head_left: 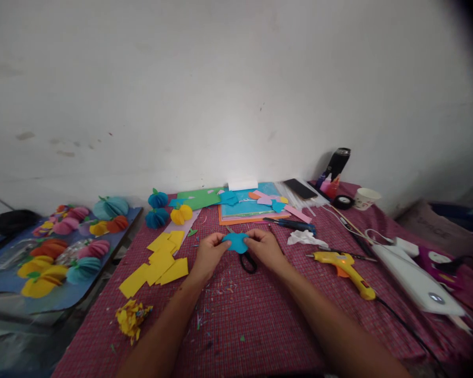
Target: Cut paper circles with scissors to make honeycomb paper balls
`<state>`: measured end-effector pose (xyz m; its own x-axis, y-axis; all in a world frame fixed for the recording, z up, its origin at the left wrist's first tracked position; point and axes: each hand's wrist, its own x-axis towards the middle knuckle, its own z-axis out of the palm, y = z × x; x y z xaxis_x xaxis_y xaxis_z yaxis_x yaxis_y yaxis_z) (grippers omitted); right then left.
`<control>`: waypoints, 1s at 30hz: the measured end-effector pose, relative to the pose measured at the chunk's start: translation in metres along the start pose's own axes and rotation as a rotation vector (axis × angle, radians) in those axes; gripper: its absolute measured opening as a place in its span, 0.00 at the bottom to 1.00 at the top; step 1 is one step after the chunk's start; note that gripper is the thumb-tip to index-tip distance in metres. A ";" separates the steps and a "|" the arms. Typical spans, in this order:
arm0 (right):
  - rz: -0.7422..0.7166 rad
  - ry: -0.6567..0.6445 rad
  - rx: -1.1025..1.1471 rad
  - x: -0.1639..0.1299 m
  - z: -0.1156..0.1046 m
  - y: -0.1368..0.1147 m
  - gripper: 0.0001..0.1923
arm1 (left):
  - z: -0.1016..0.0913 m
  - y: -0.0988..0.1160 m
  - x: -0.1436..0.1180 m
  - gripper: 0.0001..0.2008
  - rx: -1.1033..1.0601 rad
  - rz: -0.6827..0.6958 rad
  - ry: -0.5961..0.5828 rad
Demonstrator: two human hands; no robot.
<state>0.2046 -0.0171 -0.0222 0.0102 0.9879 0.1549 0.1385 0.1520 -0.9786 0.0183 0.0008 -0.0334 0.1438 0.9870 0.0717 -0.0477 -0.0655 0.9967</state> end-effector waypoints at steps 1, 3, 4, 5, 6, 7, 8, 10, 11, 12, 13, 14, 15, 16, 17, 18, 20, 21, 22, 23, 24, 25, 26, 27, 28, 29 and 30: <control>-0.008 0.002 0.000 0.001 0.000 0.002 0.06 | 0.000 0.000 0.000 0.09 0.023 0.000 0.001; -0.028 0.006 -0.008 0.002 -0.001 0.005 0.06 | -0.001 0.000 -0.001 0.09 0.073 0.006 -0.005; -0.041 0.008 -0.014 0.002 -0.001 0.006 0.06 | -0.001 0.000 -0.001 0.09 0.106 0.011 -0.007; -0.053 0.010 -0.019 0.002 -0.001 0.007 0.06 | -0.002 0.001 -0.002 0.10 0.144 0.020 -0.008; -0.063 0.012 -0.024 0.003 -0.001 0.007 0.06 | -0.002 0.002 -0.002 0.10 0.187 0.030 -0.010; -0.070 0.013 -0.026 0.003 -0.001 0.008 0.06 | -0.002 0.002 -0.002 0.11 0.233 0.040 -0.011; -0.074 0.011 -0.027 0.003 -0.001 0.009 0.06 | -0.003 0.003 -0.002 0.11 0.277 0.052 -0.015; -0.070 0.003 -0.034 0.003 -0.001 0.010 0.06 | -0.004 0.004 -0.002 0.11 0.350 0.073 -0.027; -0.061 0.002 -0.040 0.003 -0.001 0.010 0.06 | -0.005 0.004 -0.002 0.11 0.379 0.084 -0.037; -0.051 0.000 -0.048 0.003 0.000 0.010 0.06 | -0.005 0.004 -0.001 0.11 0.404 0.094 -0.046; -0.044 0.001 -0.056 0.003 0.000 0.010 0.06 | -0.006 0.004 -0.001 0.12 0.427 0.104 -0.057; -0.040 0.000 -0.063 0.004 0.000 0.010 0.06 | -0.007 0.003 0.000 0.12 0.444 0.114 -0.067; -0.037 -0.002 -0.068 0.004 -0.001 0.010 0.05 | -0.008 0.003 0.000 0.13 0.457 0.125 -0.075; -0.034 -0.005 -0.071 0.004 -0.001 0.010 0.05 | -0.009 0.003 0.000 0.13 0.467 0.134 -0.083; -0.031 -0.009 -0.073 0.004 -0.001 0.010 0.05 | -0.009 0.002 0.000 0.14 0.475 0.140 -0.089; -0.026 -0.010 -0.074 0.004 -0.001 0.010 0.06 | -0.009 0.002 0.001 0.14 0.484 0.143 -0.090; -0.021 -0.006 -0.076 0.004 -0.001 0.010 0.06 | -0.009 0.003 0.001 0.14 0.504 0.146 -0.083; -0.021 -0.003 -0.074 0.004 -0.001 0.010 0.06 | -0.009 0.004 0.001 0.14 0.514 0.145 -0.078; -0.022 -0.002 -0.072 0.005 -0.001 0.011 0.06 | -0.009 0.005 0.001 0.15 0.520 0.145 -0.074; -0.024 -0.002 -0.071 0.005 -0.001 0.011 0.06 | -0.009 0.006 0.001 0.15 0.522 0.143 -0.072; -0.027 -0.003 -0.071 0.005 -0.001 0.012 0.06 | -0.009 0.006 0.001 0.15 0.520 0.140 -0.073; -0.031 -0.006 -0.072 0.005 -0.001 0.012 0.06 | -0.009 0.006 0.001 0.15 0.515 0.137 -0.077; -0.037 -0.008 -0.074 0.005 -0.001 0.012 0.06 | -0.009 0.006 0.001 0.15 0.507 0.136 -0.082; -0.043 -0.009 -0.074 0.005 -0.001 0.012 0.06 | -0.009 0.006 0.002 0.15 0.497 0.136 -0.089; -0.048 -0.009 -0.069 0.005 -0.001 0.012 0.06 | -0.009 0.005 0.002 0.15 0.489 0.138 -0.094; -0.051 -0.009 -0.063 0.005 -0.001 0.012 0.06 | -0.010 0.004 0.002 0.15 0.487 0.141 -0.099; -0.051 -0.007 -0.057 0.005 -0.001 0.012 0.07 | -0.010 0.003 0.003 0.15 0.490 0.145 -0.103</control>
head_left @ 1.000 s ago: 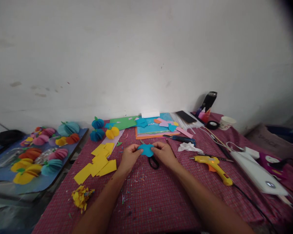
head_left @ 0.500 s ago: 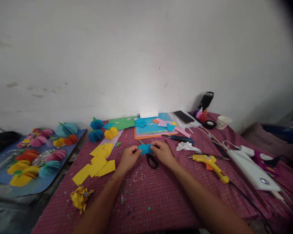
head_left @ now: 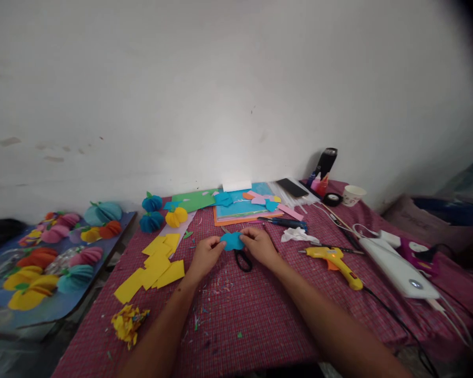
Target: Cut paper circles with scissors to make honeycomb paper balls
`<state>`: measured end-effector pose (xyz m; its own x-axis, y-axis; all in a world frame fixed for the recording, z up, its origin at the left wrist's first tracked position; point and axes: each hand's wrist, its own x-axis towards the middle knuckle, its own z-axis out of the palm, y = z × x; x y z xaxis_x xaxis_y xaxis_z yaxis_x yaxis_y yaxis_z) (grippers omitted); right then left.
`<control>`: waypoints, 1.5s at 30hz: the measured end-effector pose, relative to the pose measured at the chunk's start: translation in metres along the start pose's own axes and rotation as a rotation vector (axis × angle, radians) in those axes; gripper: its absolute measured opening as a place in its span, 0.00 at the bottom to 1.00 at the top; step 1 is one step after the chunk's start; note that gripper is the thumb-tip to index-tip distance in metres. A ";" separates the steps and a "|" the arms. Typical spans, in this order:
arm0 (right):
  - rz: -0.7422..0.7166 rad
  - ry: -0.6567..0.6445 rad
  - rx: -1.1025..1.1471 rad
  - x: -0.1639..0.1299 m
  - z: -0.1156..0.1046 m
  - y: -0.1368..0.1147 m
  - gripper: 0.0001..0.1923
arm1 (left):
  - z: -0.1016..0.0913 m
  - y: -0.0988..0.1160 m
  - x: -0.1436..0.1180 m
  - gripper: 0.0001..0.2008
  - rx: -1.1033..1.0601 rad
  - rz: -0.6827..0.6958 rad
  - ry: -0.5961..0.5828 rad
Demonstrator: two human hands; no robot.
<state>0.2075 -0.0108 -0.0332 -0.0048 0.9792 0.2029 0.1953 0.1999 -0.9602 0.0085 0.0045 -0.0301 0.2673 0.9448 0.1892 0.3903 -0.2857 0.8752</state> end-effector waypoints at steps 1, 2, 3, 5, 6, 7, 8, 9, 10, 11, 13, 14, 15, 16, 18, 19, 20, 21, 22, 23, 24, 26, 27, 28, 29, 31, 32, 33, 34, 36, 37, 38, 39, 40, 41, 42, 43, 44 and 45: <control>0.004 0.002 0.004 0.000 0.000 0.000 0.07 | 0.000 -0.001 0.000 0.15 0.010 0.002 0.001; 0.010 0.004 0.006 0.000 0.000 0.000 0.07 | 0.000 -0.001 0.000 0.15 0.023 0.001 0.003; 0.015 0.006 0.006 0.000 0.000 0.000 0.06 | 0.000 -0.002 0.000 0.15 0.037 -0.001 0.005; 0.020 0.010 0.002 0.001 0.000 0.000 0.06 | -0.001 -0.001 0.000 0.15 0.053 -0.006 0.002; 0.021 0.011 0.001 0.001 0.000 0.000 0.06 | -0.001 -0.001 0.000 0.15 0.055 -0.009 0.000; 0.022 0.011 0.000 0.001 0.000 0.000 0.06 | -0.001 0.000 0.000 0.15 0.055 -0.010 -0.006; 0.022 0.011 -0.002 0.001 0.000 0.000 0.06 | -0.001 0.000 0.000 0.15 0.052 -0.010 -0.010; 0.022 0.009 -0.004 0.001 0.000 0.000 0.06 | -0.001 0.000 0.000 0.15 0.046 -0.009 -0.011; 0.021 0.006 -0.004 0.001 0.000 0.000 0.06 | -0.001 0.000 0.000 0.15 0.039 -0.009 -0.011; 0.017 0.002 -0.004 0.000 -0.001 -0.001 0.06 | -0.001 0.000 0.000 0.15 0.032 -0.010 -0.011; 0.011 -0.004 -0.001 0.000 -0.001 -0.001 0.06 | -0.001 0.000 0.000 0.15 0.021 -0.013 -0.013; 0.011 -0.007 0.002 0.000 -0.001 -0.002 0.07 | -0.001 -0.001 0.000 0.15 0.020 -0.014 -0.012; 0.011 -0.011 0.003 0.000 -0.001 -0.002 0.07 | -0.001 -0.001 0.000 0.15 0.022 -0.013 -0.013; 0.011 -0.014 0.002 0.000 -0.002 -0.002 0.07 | -0.001 -0.001 0.000 0.15 0.024 -0.011 -0.011; 0.008 -0.015 -0.005 0.000 -0.002 -0.002 0.07 | -0.001 -0.002 0.000 0.15 0.025 -0.001 -0.004; 0.006 -0.013 -0.008 0.001 -0.002 -0.001 0.07 | -0.001 -0.002 0.000 0.15 0.024 0.003 -0.002; 0.005 -0.011 -0.011 0.001 -0.002 -0.001 0.07 | -0.001 -0.003 0.000 0.14 0.024 0.006 0.000; 0.006 -0.008 -0.010 0.001 -0.002 -0.001 0.07 | -0.001 -0.003 0.000 0.14 0.023 0.006 0.000; 0.009 -0.008 -0.007 0.001 -0.002 -0.001 0.07 | -0.001 -0.004 0.000 0.15 0.020 0.004 0.000; 0.012 -0.009 -0.004 0.001 -0.002 -0.001 0.07 | -0.001 -0.004 0.000 0.15 0.016 0.001 -0.002; 0.015 -0.010 -0.001 0.001 -0.001 -0.002 0.07 | -0.001 -0.004 0.000 0.15 0.011 -0.003 -0.005; 0.025 -0.012 0.011 0.000 -0.002 -0.002 0.07 | 0.000 -0.004 0.001 0.14 -0.017 -0.006 -0.015; 0.033 -0.013 0.024 0.000 -0.002 -0.003 0.07 | 0.000 -0.003 0.001 0.14 -0.051 -0.006 -0.011; 0.044 -0.012 0.041 0.000 -0.002 -0.003 0.08 | 0.001 -0.002 0.001 0.14 -0.098 -0.010 0.008; 0.058 -0.011 0.062 0.000 -0.002 -0.004 0.08 | 0.001 -0.001 0.001 0.15 -0.150 -0.020 0.049; 0.098 -0.004 0.111 0.000 -0.001 -0.006 0.09 | 0.002 0.002 0.001 0.19 -0.236 -0.042 0.186; 0.121 0.001 0.140 0.000 -0.001 -0.007 0.10 | 0.003 0.004 0.001 0.20 -0.256 -0.048 0.251; 0.142 0.003 0.172 0.000 0.000 -0.008 0.10 | 0.003 0.006 0.000 0.19 -0.259 -0.047 0.291; 0.161 0.001 0.207 -0.001 0.001 -0.010 0.10 | 0.004 0.008 -0.001 0.18 -0.255 -0.038 0.296; 0.191 -0.011 0.278 -0.002 0.003 -0.013 0.11 | 0.007 0.014 -0.004 0.17 -0.245 -0.006 0.219; 0.203 -0.021 0.310 -0.004 0.005 -0.015 0.11 | 0.008 0.016 -0.006 0.17 -0.239 0.011 0.163; 0.212 -0.034 0.337 -0.005 0.006 -0.016 0.12 | 0.009 0.019 -0.008 0.17 -0.226 0.029 0.122; 0.220 -0.051 0.356 -0.006 0.007 -0.018 0.12 | 0.010 0.020 -0.009 0.16 -0.204 0.038 0.092; 0.226 -0.072 0.361 -0.008 0.008 -0.018 0.13 | 0.010 0.022 -0.010 0.14 -0.188 0.038 0.085; 0.224 -0.095 0.352 -0.009 0.009 -0.018 0.13 | 0.011 0.023 -0.011 0.13 -0.179 0.033 0.088; 0.214 -0.110 0.333 -0.009 0.009 -0.018 0.14 | 0.010 0.023 -0.012 0.13 -0.179 0.022 0.096; 0.198 -0.111 0.309 -0.010 0.009 -0.018 0.14 | 0.010 0.023 -0.012 0.14 -0.188 0.012 0.105; 0.176 -0.101 0.286 -0.010 0.009 -0.017 0.14 | 0.009 0.023 -0.012 0.14 -0.202 0.003 0.109; 0.152 -0.082 0.271 -0.010 0.008 -0.017 0.13 | 0.009 0.022 -0.011 0.14 -0.213 -0.003 0.106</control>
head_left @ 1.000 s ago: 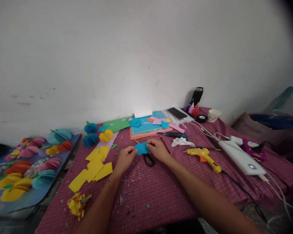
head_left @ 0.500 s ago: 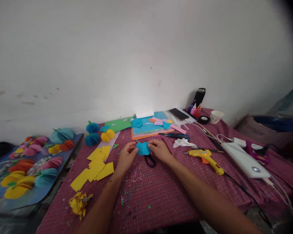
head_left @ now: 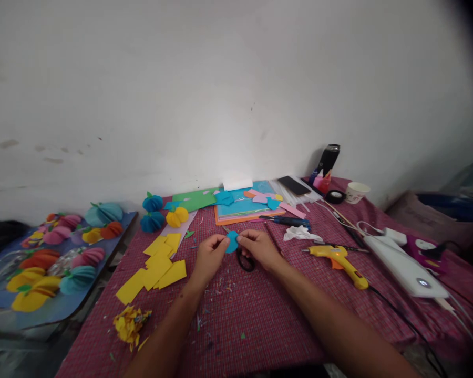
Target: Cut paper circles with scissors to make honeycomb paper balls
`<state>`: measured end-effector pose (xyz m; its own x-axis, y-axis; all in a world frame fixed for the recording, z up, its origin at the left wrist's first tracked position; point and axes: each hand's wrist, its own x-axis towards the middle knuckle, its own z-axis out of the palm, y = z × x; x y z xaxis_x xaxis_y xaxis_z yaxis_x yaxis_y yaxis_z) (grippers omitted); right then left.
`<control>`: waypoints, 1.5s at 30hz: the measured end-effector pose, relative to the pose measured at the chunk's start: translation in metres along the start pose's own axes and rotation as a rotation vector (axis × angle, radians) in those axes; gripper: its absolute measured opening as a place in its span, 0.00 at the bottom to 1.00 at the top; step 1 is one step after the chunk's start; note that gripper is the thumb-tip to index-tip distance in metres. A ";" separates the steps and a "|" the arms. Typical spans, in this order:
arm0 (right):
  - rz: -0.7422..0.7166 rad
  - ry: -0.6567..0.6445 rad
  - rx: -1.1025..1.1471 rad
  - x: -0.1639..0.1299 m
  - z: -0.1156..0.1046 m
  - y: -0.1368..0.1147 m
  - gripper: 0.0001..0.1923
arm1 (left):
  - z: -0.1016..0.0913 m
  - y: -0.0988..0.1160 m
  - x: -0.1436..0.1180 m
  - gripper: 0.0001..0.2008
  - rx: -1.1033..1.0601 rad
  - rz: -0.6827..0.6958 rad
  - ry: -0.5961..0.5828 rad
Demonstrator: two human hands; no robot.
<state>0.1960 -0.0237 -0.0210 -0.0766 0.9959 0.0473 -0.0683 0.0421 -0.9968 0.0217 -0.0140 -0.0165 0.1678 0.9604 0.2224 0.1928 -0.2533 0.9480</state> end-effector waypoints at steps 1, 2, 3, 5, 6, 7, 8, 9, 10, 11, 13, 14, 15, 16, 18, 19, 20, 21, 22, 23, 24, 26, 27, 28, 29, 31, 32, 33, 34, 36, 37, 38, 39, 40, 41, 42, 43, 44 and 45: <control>-0.027 0.022 0.000 0.000 -0.001 0.000 0.13 | -0.001 0.000 0.000 0.14 -0.007 -0.007 -0.010; -0.047 0.039 0.014 0.000 -0.002 -0.001 0.12 | -0.001 0.001 0.000 0.14 -0.010 -0.013 -0.022; -0.057 0.046 0.039 0.000 -0.002 -0.002 0.11 | -0.001 0.001 0.000 0.14 -0.012 -0.017 -0.039; -0.055 0.033 0.094 -0.001 -0.003 -0.005 0.11 | -0.001 0.003 -0.001 0.14 -0.016 -0.017 -0.089; -0.050 0.022 0.109 -0.001 -0.003 -0.006 0.10 | 0.000 0.003 -0.001 0.14 -0.015 -0.014 -0.113; -0.044 0.015 0.109 -0.001 -0.002 -0.008 0.09 | 0.000 0.004 -0.002 0.14 -0.011 -0.010 -0.133; -0.039 0.016 0.096 -0.002 -0.002 -0.008 0.09 | 0.001 0.004 -0.002 0.14 -0.007 -0.007 -0.145; -0.034 0.023 0.076 -0.002 -0.002 -0.009 0.09 | 0.001 0.005 -0.003 0.14 -0.004 -0.007 -0.151; -0.027 0.033 0.056 -0.001 -0.002 -0.009 0.09 | 0.001 0.005 -0.003 0.14 -0.004 -0.010 -0.150; -0.020 0.039 0.042 -0.001 -0.002 -0.008 0.09 | 0.001 0.005 -0.003 0.14 -0.008 -0.016 -0.147; -0.008 0.030 0.036 -0.001 -0.003 -0.008 0.09 | 0.001 0.005 -0.002 0.13 -0.032 -0.036 -0.133; -0.004 0.016 0.036 -0.001 -0.003 -0.008 0.10 | 0.001 0.004 -0.002 0.13 -0.052 -0.048 -0.116; 0.000 0.003 0.035 -0.001 -0.003 -0.009 0.10 | 0.001 0.003 -0.001 0.13 -0.081 -0.063 -0.094; 0.004 -0.007 0.034 -0.001 -0.002 -0.010 0.10 | 0.001 0.002 -0.001 0.12 -0.122 -0.079 -0.068; 0.006 -0.010 0.042 -0.002 0.000 -0.012 0.11 | 0.002 -0.002 0.000 0.11 -0.238 -0.118 -0.029; 0.001 -0.003 0.051 -0.002 0.001 -0.012 0.12 | 0.003 -0.004 0.001 0.11 -0.299 -0.137 -0.030; -0.005 0.003 0.060 -0.003 0.002 -0.013 0.12 | 0.004 -0.005 0.001 0.12 -0.353 -0.152 -0.039; -0.011 0.005 0.060 -0.003 0.003 -0.013 0.13 | 0.005 -0.007 0.001 0.12 -0.395 -0.166 -0.049; -0.019 0.006 0.043 -0.003 0.003 -0.012 0.12 | 0.006 -0.008 0.001 0.12 -0.424 -0.177 -0.048; -0.035 0.005 -0.006 -0.003 0.003 -0.012 0.12 | 0.006 -0.009 0.002 0.12 -0.444 -0.189 -0.035; -0.065 0.004 -0.096 -0.003 0.001 -0.011 0.11 | 0.006 -0.009 0.002 0.13 -0.460 -0.201 -0.007; -0.158 0.008 -0.397 -0.004 -0.003 -0.010 0.10 | 0.006 -0.009 0.004 0.14 -0.496 -0.228 0.065; -0.209 0.015 -0.598 -0.006 -0.005 -0.009 0.09 | 0.005 -0.009 0.005 0.14 -0.516 -0.239 0.093; -0.232 0.023 -0.793 -0.007 -0.007 -0.009 0.09 | 0.004 -0.008 0.005 0.15 -0.533 -0.247 0.113; -0.218 0.028 -0.953 -0.009 -0.008 -0.010 0.09 | 0.002 -0.008 0.006 0.15 -0.548 -0.252 0.126; -0.180 -0.006 -1.165 -0.013 -0.008 -0.010 0.09 | 0.000 -0.007 0.007 0.16 -0.564 -0.264 0.140; -0.162 -0.023 -1.227 -0.015 -0.007 -0.011 0.10 | -0.002 -0.008 0.008 0.16 -0.568 -0.270 0.143; -0.152 -0.034 -1.269 -0.016 -0.005 -0.011 0.10 | -0.002 -0.008 0.008 0.16 -0.569 -0.274 0.143; -0.151 -0.033 -1.300 -0.018 -0.003 -0.012 0.11 | -0.003 -0.009 0.009 0.16 -0.570 -0.278 0.142; -0.162 -0.005 -1.346 -0.019 -0.001 -0.013 0.14 | -0.003 -0.010 0.009 0.16 -0.575 -0.281 0.140; -0.172 0.012 -1.365 -0.019 0.000 -0.013 0.16 | -0.003 -0.011 0.009 0.17 -0.579 -0.280 0.137; -0.178 0.024 -1.380 -0.019 0.001 -0.014 0.19 | -0.003 -0.012 0.010 0.17 -0.585 -0.278 0.136; -0.178 0.030 -1.391 -0.019 0.001 -0.014 0.20 | -0.003 -0.013 0.010 0.17 -0.591 -0.277 0.139; -0.171 0.033 -1.401 -0.019 0.001 -0.015 0.22 | -0.003 -0.014 0.010 0.16 -0.597 -0.274 0.141; -0.157 0.034 -1.409 -0.019 0.000 -0.015 0.22 | -0.004 -0.014 0.010 0.16 -0.600 -0.272 0.144; -0.141 0.035 -1.417 -0.018 0.000 -0.016 0.23 | -0.004 -0.015 0.010 0.16 -0.602 -0.271 0.145; -0.126 0.035 -1.424 -0.018 0.000 -0.016 0.23 | -0.004 -0.016 0.011 0.16 -0.600 -0.270 0.147; -0.116 0.032 -1.428 -0.019 0.000 -0.017 0.23 | -0.004 -0.016 0.011 0.16 -0.598 -0.270 0.145; -0.111 0.028 -1.430 -0.019 0.000 -0.017 0.23 | -0.005 -0.017 0.011 0.16 -0.594 -0.271 0.142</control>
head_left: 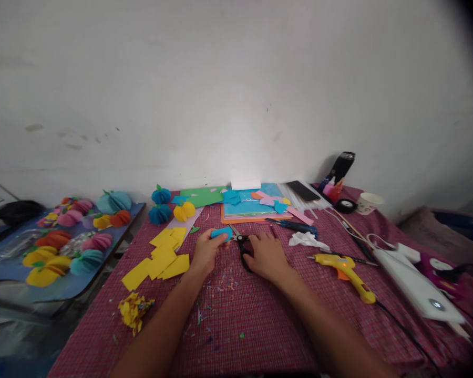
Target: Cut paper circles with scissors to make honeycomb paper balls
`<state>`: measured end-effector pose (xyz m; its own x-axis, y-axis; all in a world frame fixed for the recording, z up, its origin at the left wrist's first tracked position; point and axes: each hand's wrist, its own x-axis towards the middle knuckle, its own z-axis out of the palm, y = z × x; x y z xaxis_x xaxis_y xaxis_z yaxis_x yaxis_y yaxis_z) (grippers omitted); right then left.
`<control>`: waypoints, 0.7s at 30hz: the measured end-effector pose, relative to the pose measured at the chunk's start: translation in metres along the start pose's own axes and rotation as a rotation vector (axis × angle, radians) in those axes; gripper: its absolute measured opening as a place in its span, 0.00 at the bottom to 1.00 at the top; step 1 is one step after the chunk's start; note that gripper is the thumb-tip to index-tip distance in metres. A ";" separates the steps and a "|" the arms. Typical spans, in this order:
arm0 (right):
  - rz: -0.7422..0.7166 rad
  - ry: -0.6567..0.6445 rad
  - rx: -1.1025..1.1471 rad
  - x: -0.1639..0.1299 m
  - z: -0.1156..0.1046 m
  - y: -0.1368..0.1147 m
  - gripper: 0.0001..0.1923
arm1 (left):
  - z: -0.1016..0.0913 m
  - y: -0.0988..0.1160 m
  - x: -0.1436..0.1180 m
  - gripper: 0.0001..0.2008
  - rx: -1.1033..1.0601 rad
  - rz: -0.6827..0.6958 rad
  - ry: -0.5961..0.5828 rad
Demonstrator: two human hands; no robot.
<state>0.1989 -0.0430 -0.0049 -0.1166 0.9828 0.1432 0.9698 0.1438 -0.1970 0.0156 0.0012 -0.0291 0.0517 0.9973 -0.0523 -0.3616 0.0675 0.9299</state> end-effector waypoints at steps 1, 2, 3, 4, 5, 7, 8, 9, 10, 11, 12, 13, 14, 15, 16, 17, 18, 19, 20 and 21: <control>-0.003 -0.005 -0.001 0.000 0.000 0.000 0.23 | 0.000 0.000 0.000 0.15 0.003 -0.002 0.001; -0.007 -0.009 -0.002 0.000 -0.001 0.000 0.24 | -0.001 -0.001 0.001 0.15 0.002 -0.001 0.007; -0.011 -0.012 -0.005 0.000 -0.001 0.000 0.24 | -0.001 -0.001 0.001 0.15 -0.003 0.000 0.011; -0.013 -0.015 -0.009 0.000 -0.001 -0.001 0.24 | -0.001 -0.002 0.001 0.15 -0.009 0.002 0.015; -0.014 -0.020 -0.014 -0.001 -0.001 -0.001 0.24 | -0.001 -0.002 0.001 0.15 -0.016 0.003 0.019; -0.017 -0.032 -0.017 -0.001 -0.001 -0.002 0.22 | 0.000 -0.001 0.001 0.14 -0.025 -0.001 0.029; -0.019 -0.035 -0.012 -0.002 0.000 -0.002 0.21 | 0.000 -0.001 0.001 0.14 -0.028 -0.007 0.036; -0.023 -0.036 -0.002 -0.002 0.000 -0.002 0.19 | 0.001 -0.001 0.001 0.14 -0.030 -0.012 0.042; -0.026 -0.033 0.012 -0.002 0.001 -0.002 0.17 | 0.001 0.000 0.001 0.14 -0.032 -0.015 0.048; -0.026 -0.027 0.032 -0.002 0.001 -0.002 0.16 | 0.001 0.000 0.001 0.15 -0.036 -0.018 0.051; -0.024 -0.021 0.059 -0.001 0.002 -0.001 0.15 | 0.001 0.001 0.001 0.15 -0.041 -0.020 0.053; -0.016 -0.014 0.099 0.001 0.003 0.001 0.14 | 0.001 0.001 0.001 0.15 -0.047 -0.022 0.054; -0.002 -0.008 0.155 0.003 0.005 0.002 0.14 | 0.001 0.001 0.001 0.15 -0.055 -0.026 0.055; 0.017 -0.004 0.231 0.005 0.006 0.004 0.13 | 0.001 0.002 0.001 0.16 -0.064 -0.031 0.056; 0.043 0.000 0.335 0.008 0.007 0.007 0.13 | 0.001 0.002 0.001 0.16 -0.075 -0.037 0.054; 0.075 -0.001 0.471 0.011 0.007 0.009 0.12 | 0.001 0.003 0.001 0.16 -0.088 -0.044 0.048; 0.118 -0.008 0.644 0.014 0.008 0.011 0.11 | 0.001 0.003 0.000 0.17 -0.101 -0.051 0.042; 0.176 -0.028 0.851 0.016 0.008 0.012 0.11 | 0.002 0.004 -0.001 0.17 -0.116 -0.058 0.036; 0.236 -0.056 1.072 0.018 0.007 0.014 0.11 | 0.002 0.004 -0.001 0.17 -0.131 -0.064 0.030; 0.290 -0.089 1.289 0.020 0.007 0.014 0.11 | 0.003 0.005 -0.002 0.17 -0.145 -0.067 0.021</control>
<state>0.2091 -0.0208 -0.0118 -0.0026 0.9935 -0.1138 0.0708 -0.1133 -0.9910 0.0162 -0.0008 -0.0236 0.0612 0.9907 -0.1218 -0.4883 0.1362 0.8620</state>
